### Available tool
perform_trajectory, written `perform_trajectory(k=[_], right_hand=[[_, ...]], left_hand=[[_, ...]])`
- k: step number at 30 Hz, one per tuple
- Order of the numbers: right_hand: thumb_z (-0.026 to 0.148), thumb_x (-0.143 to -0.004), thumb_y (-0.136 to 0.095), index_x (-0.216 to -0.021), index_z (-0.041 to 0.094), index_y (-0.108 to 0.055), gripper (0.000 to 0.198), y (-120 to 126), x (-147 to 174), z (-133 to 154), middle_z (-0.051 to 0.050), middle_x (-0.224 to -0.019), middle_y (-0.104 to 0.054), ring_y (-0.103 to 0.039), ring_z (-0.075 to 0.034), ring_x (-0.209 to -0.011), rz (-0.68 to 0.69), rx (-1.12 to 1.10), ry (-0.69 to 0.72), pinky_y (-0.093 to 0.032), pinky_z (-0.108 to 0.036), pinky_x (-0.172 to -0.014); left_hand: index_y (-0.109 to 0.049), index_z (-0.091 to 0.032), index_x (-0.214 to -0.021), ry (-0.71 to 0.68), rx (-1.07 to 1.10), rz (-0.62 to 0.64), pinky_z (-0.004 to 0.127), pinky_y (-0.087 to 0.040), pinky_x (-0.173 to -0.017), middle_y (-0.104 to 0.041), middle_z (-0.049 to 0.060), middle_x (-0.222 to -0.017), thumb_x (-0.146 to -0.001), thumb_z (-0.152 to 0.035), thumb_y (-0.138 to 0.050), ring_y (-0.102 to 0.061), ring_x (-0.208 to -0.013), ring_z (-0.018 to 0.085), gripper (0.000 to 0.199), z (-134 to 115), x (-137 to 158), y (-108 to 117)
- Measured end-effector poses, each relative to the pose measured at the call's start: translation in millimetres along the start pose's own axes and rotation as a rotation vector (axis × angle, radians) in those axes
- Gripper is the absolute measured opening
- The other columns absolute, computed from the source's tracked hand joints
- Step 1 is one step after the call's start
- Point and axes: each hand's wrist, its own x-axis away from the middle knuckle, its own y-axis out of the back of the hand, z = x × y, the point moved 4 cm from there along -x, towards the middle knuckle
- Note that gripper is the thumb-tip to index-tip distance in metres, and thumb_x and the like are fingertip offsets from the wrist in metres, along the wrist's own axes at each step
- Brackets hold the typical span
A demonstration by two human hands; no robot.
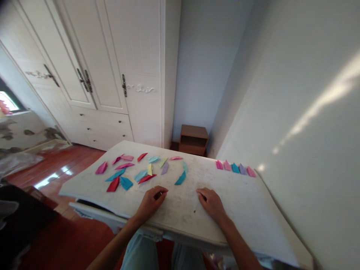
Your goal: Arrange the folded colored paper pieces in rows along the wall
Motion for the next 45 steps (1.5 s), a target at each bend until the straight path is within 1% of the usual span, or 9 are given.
perform_trajectory(k=[6,13,17,20,24,27,32,39,45], right_hand=[[0.040,-0.087,-0.049,-0.092,0.021,-0.074,0.031,6.0,-8.9,11.1,-0.009,-0.091,-0.074,-0.068,-0.023,-0.080,-0.123,-0.172,-0.029,-0.055,-0.035,-0.072],[0.039,-0.090,-0.048,-0.095,0.020,-0.072,0.031,-24.0,-68.3,85.4,-0.007,-0.082,-0.070,-0.059,-0.018,-0.064,-0.084,-0.226,0.112,-0.050,-0.031,-0.063],[0.029,-0.090,-0.048,-0.098,0.017,-0.070,0.026,-56.3,-121.7,138.7,-0.006,-0.082,-0.066,-0.058,-0.017,-0.069,-0.039,-0.256,0.284,-0.048,-0.029,-0.066],[0.020,-0.087,-0.049,-0.104,0.016,-0.068,0.026,-89.8,-161.4,174.3,-0.005,-0.085,-0.063,-0.055,-0.016,-0.071,0.067,-0.244,0.384,-0.047,-0.029,-0.071],[0.013,-0.083,-0.054,-0.110,0.015,-0.067,0.029,-140.2,-206.3,208.9,-0.007,-0.098,-0.063,-0.055,-0.014,-0.075,0.242,-0.172,0.456,-0.046,-0.029,-0.078],[0.012,-0.082,-0.057,-0.114,0.015,-0.065,0.033,-172.5,-230.1,226.1,-0.009,-0.105,-0.064,-0.058,-0.017,-0.089,0.360,-0.053,0.499,-0.044,-0.030,-0.086],[0.018,-0.083,-0.060,-0.117,0.018,-0.065,0.034,-202.2,-252.3,240.7,-0.008,-0.107,-0.065,-0.060,-0.019,-0.096,0.483,0.140,0.527,-0.043,-0.028,-0.087],[0.028,-0.087,-0.056,-0.119,0.018,-0.064,0.034,-213.9,-272.5,231.3,-0.011,-0.113,-0.061,-0.060,-0.021,-0.095,0.391,0.232,0.359,-0.043,-0.028,-0.082],[0.036,-0.086,-0.060,-0.105,0.021,-0.069,0.026,-215.0,-270.6,223.3,-0.006,-0.101,-0.064,-0.060,-0.018,-0.090,0.389,0.247,0.324,-0.042,-0.025,-0.079]], left_hand=[[-0.067,-0.016,-0.087,0.112,0.282,-0.041,0.023,-0.044,-0.055,-0.062,0.001,-0.067,-0.079,-0.031,-0.056,-0.056,-0.057,0.013,0.020,15.1,-0.8,5.5],[-0.066,-0.016,-0.084,0.156,0.441,-0.098,0.023,-0.043,-0.053,-0.061,0.001,-0.065,-0.076,-0.027,-0.056,-0.055,-0.055,0.012,0.017,13.4,-0.5,4.6],[-0.068,-0.016,-0.084,0.168,0.485,-0.103,0.023,-0.041,-0.052,-0.061,0.001,-0.064,-0.075,-0.023,-0.056,-0.054,-0.053,0.012,0.016,13.8,0.0,5.3],[-0.069,-0.016,-0.082,0.167,0.494,-0.113,0.024,-0.040,-0.051,-0.061,0.002,-0.061,-0.074,-0.019,-0.055,-0.052,-0.052,0.012,0.016,16.4,-0.6,3.3],[-0.069,-0.015,-0.078,0.117,0.459,-0.146,0.023,-0.038,-0.052,-0.061,0.003,-0.062,-0.071,-0.015,-0.054,-0.051,-0.056,0.012,0.017,17.6,-0.8,2.1],[-0.068,-0.013,-0.074,0.093,0.458,-0.154,0.022,-0.037,-0.054,-0.060,0.002,-0.063,-0.069,-0.010,-0.051,-0.049,-0.058,0.011,0.018,16.0,-0.1,2.4],[-0.067,-0.013,-0.077,0.074,0.558,-0.123,0.022,-0.042,-0.058,-0.061,0.003,-0.068,-0.074,-0.016,-0.055,-0.052,-0.062,0.013,0.013,15.3,0.0,-0.3],[-0.067,-0.012,-0.084,0.077,0.673,-0.160,0.022,-0.043,-0.059,-0.063,0.004,-0.072,-0.075,-0.014,-0.054,-0.054,-0.066,0.014,0.015,20.5,-1.7,-2.7],[-0.066,-0.012,-0.081,0.081,0.653,-0.162,0.023,-0.044,-0.062,-0.064,0.004,-0.073,-0.072,-0.010,-0.053,-0.054,-0.068,0.014,0.016,20.3,-1.8,-2.4]])
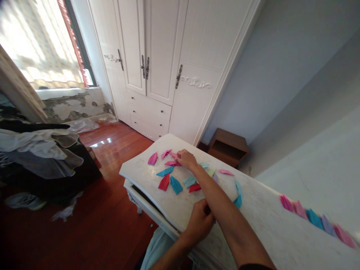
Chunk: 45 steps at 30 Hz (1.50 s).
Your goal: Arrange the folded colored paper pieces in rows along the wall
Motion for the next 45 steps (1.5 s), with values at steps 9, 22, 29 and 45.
perform_trajectory(k=[9,22,29,45], right_hand=[[0.034,-0.083,-0.063,-0.124,0.017,-0.059,0.045,16.7,18.6,-7.6,-0.011,-0.114,-0.058,-0.059,-0.021,-0.097,-0.166,-0.045,-0.077,-0.046,-0.029,-0.084],[0.034,-0.085,-0.059,-0.111,0.019,-0.061,0.030,88.5,147.8,0.0,-0.004,-0.092,-0.061,-0.050,-0.013,-0.063,-0.685,-0.409,-0.024,-0.046,-0.028,-0.065],[0.040,-0.086,-0.060,-0.112,0.021,-0.061,0.033,128.0,251.8,-19.4,0.001,-0.079,-0.057,-0.039,-0.010,-0.051,-0.885,-0.441,-0.231,-0.038,-0.025,-0.051],[0.041,-0.084,-0.063,-0.106,0.019,-0.061,0.031,123.8,437.1,-99.5,0.004,-0.070,-0.050,-0.039,-0.011,-0.050,-1.133,-0.337,-0.657,-0.038,-0.025,-0.050]], left_hand=[[-0.066,-0.013,-0.071,-0.015,-0.156,0.049,0.024,-0.044,-0.063,-0.063,0.003,-0.068,-0.069,-0.009,-0.052,-0.055,-0.066,0.015,0.014,-3.7,1.1,0.0],[-0.065,-0.013,-0.083,0.081,-0.064,-0.016,0.022,-0.044,-0.052,-0.058,0.000,-0.064,-0.075,-0.020,-0.054,-0.054,-0.054,0.011,0.015,-5.8,3.9,6.1],[-0.065,-0.013,-0.086,0.064,-0.196,-0.017,0.023,-0.047,-0.057,-0.061,0.000,-0.067,-0.078,-0.029,-0.057,-0.058,-0.058,0.012,0.019,-14.8,8.3,10.2],[-0.067,-0.014,-0.087,0.056,-0.266,0.134,0.023,-0.047,-0.057,-0.064,0.001,-0.069,-0.079,-0.035,-0.058,-0.058,-0.059,0.013,0.024,-19.8,25.1,-120.6]])
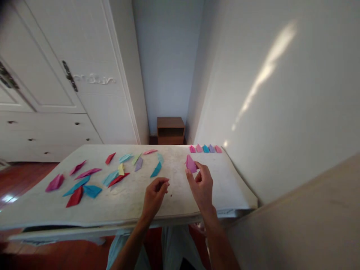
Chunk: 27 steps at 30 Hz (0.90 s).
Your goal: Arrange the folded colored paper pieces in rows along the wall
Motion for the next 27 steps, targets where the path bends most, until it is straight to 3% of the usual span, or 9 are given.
perform_trajectory(k=[4,7,11,14,20,27], right_hand=[[0.042,-0.086,-0.059,-0.106,0.018,-0.062,0.032,31.0,-11.6,-43.4,0.000,-0.080,-0.056,-0.042,-0.011,-0.053,-0.024,0.124,-0.023,-0.041,-0.026,-0.053],[0.043,-0.085,-0.058,-0.105,0.016,-0.064,0.034,46.7,-29.1,-84.0,-0.005,-0.090,-0.060,-0.047,-0.013,-0.058,-0.014,0.246,-0.040,-0.044,-0.028,-0.059],[0.038,-0.084,-0.056,-0.102,0.014,-0.067,0.031,51.4,-59.5,-141.3,-0.009,-0.092,-0.064,-0.058,-0.019,-0.078,0.071,0.506,-0.190,-0.046,-0.031,-0.076],[0.036,-0.085,-0.054,-0.106,0.016,-0.067,0.031,46.9,-79.4,-174.5,-0.011,-0.099,-0.065,-0.061,-0.021,-0.090,0.172,0.670,-0.355,-0.045,-0.030,-0.079],[0.036,-0.086,-0.052,-0.110,0.013,-0.065,0.036,42.5,-101.5,-205.0,-0.018,-0.110,-0.062,-0.063,-0.025,-0.089,0.175,0.783,-0.491,-0.047,-0.034,-0.074],[0.039,-0.087,-0.050,-0.118,0.013,-0.063,0.042,42.4,-110.2,-220.0,-0.020,-0.113,-0.060,-0.062,-0.029,-0.095,0.139,0.842,-0.516,-0.047,-0.038,-0.077]], left_hand=[[-0.068,-0.016,-0.088,-0.033,-0.104,0.148,0.025,-0.048,-0.061,-0.068,0.004,-0.075,-0.081,-0.031,-0.055,-0.061,-0.064,0.015,0.022,11.1,0.5,-42.7],[-0.070,-0.017,-0.088,-0.091,-0.216,0.193,0.028,-0.049,-0.069,-0.071,0.005,-0.082,-0.081,-0.027,-0.055,-0.063,-0.072,0.017,0.020,18.7,0.2,-61.9],[-0.070,-0.018,-0.089,-0.115,-0.290,0.204,0.029,-0.049,-0.071,-0.072,0.005,-0.083,-0.081,-0.026,-0.054,-0.064,-0.073,0.018,0.020,21.3,-3.2,-70.8],[-0.070,-0.019,-0.087,-0.098,-0.270,0.185,0.028,-0.049,-0.069,-0.072,0.005,-0.080,-0.080,-0.026,-0.055,-0.064,-0.071,0.018,0.019,20.2,-5.3,-69.6],[-0.071,-0.018,-0.086,-0.092,-0.267,0.189,0.029,-0.049,-0.069,-0.072,0.005,-0.080,-0.080,-0.028,-0.055,-0.064,-0.070,0.018,0.019,17.9,-5.8,-68.7],[-0.071,-0.019,-0.083,-0.080,-0.264,0.174,0.028,-0.049,-0.065,-0.071,0.005,-0.075,-0.078,-0.030,-0.056,-0.063,-0.066,0.018,0.019,15.6,-8.0,-69.1]])
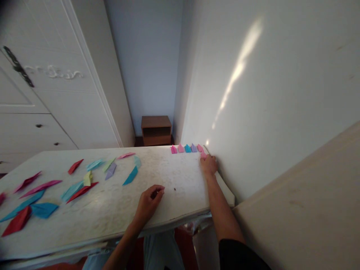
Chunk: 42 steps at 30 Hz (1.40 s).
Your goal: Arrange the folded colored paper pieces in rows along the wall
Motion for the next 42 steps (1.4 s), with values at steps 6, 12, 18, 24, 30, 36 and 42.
perform_trajectory(k=[6,12,18,24,30,36,42], right_hand=[[0.033,-0.085,-0.051,-0.119,0.013,-0.063,0.041,0.7,0.6,-2.0,-0.020,-0.112,-0.060,-0.062,-0.028,-0.096,-0.023,-0.013,0.006,-0.046,-0.036,-0.079],[0.034,-0.086,-0.049,-0.125,0.013,-0.057,0.045,5.0,7.7,-2.6,-0.020,-0.120,-0.055,-0.061,-0.026,-0.093,-0.065,-0.082,0.035,-0.046,-0.035,-0.076],[0.026,-0.088,-0.042,-0.112,0.015,-0.063,0.033,2.8,42.8,25.3,-0.011,-0.110,-0.063,-0.060,-0.022,-0.095,-0.025,-0.201,0.285,-0.044,-0.031,-0.084],[0.031,-0.091,-0.042,-0.099,0.018,-0.066,0.029,-11.6,122.1,72.3,-0.007,-0.094,-0.069,-0.062,-0.019,-0.073,0.159,-0.407,0.818,-0.048,-0.031,-0.074],[0.030,-0.094,-0.040,-0.093,0.020,-0.068,0.030,-12.5,171.7,89.4,-0.006,-0.089,-0.070,-0.066,-0.019,-0.080,0.306,-0.385,1.203,-0.051,-0.029,-0.074],[0.036,-0.096,-0.037,-0.092,0.020,-0.067,0.034,-9.8,172.2,87.4,-0.006,-0.088,-0.070,-0.067,-0.019,-0.078,0.298,-0.388,1.197,-0.052,-0.030,-0.072],[0.039,-0.095,-0.037,-0.090,0.020,-0.067,0.036,-12.0,171.8,86.5,-0.006,-0.087,-0.070,-0.068,-0.019,-0.077,0.287,-0.358,1.220,-0.053,-0.030,-0.071]], left_hand=[[-0.071,-0.018,-0.083,0.011,0.001,-0.009,0.027,-0.048,-0.062,-0.070,0.005,-0.073,-0.078,-0.032,-0.057,-0.062,-0.066,0.018,0.020,-1.3,0.6,1.1],[-0.070,-0.017,-0.086,0.038,0.032,0.010,0.025,-0.047,-0.060,-0.069,0.004,-0.073,-0.080,-0.032,-0.056,-0.062,-0.065,0.017,0.022,7.8,0.5,-2.3],[-0.070,-0.016,-0.086,0.017,0.007,-0.004,0.024,-0.045,-0.059,-0.069,0.004,-0.074,-0.081,-0.027,-0.054,-0.059,-0.063,0.015,0.020,9.1,2.3,-3.3],[-0.071,-0.016,-0.085,0.000,0.037,-0.022,0.023,-0.043,-0.061,-0.069,0.004,-0.074,-0.078,-0.022,-0.056,-0.057,-0.064,0.013,0.018,2.7,11.9,-1.3],[-0.069,-0.013,-0.087,0.097,0.297,-0.024,0.022,-0.044,-0.054,-0.066,0.003,-0.069,-0.078,-0.028,-0.060,-0.056,-0.055,0.011,0.020,14.3,29.2,26.2],[-0.069,-0.015,-0.086,0.033,0.097,-0.295,0.021,-0.045,-0.053,-0.064,0.002,-0.070,-0.078,-0.033,-0.061,-0.057,-0.055,0.010,0.021,35.7,27.8,140.9],[-0.068,-0.016,-0.084,0.176,-0.298,-0.627,0.023,-0.045,-0.054,-0.067,0.002,-0.069,-0.075,-0.034,-0.058,-0.060,-0.056,0.014,0.023,60.5,31.2,289.8]])
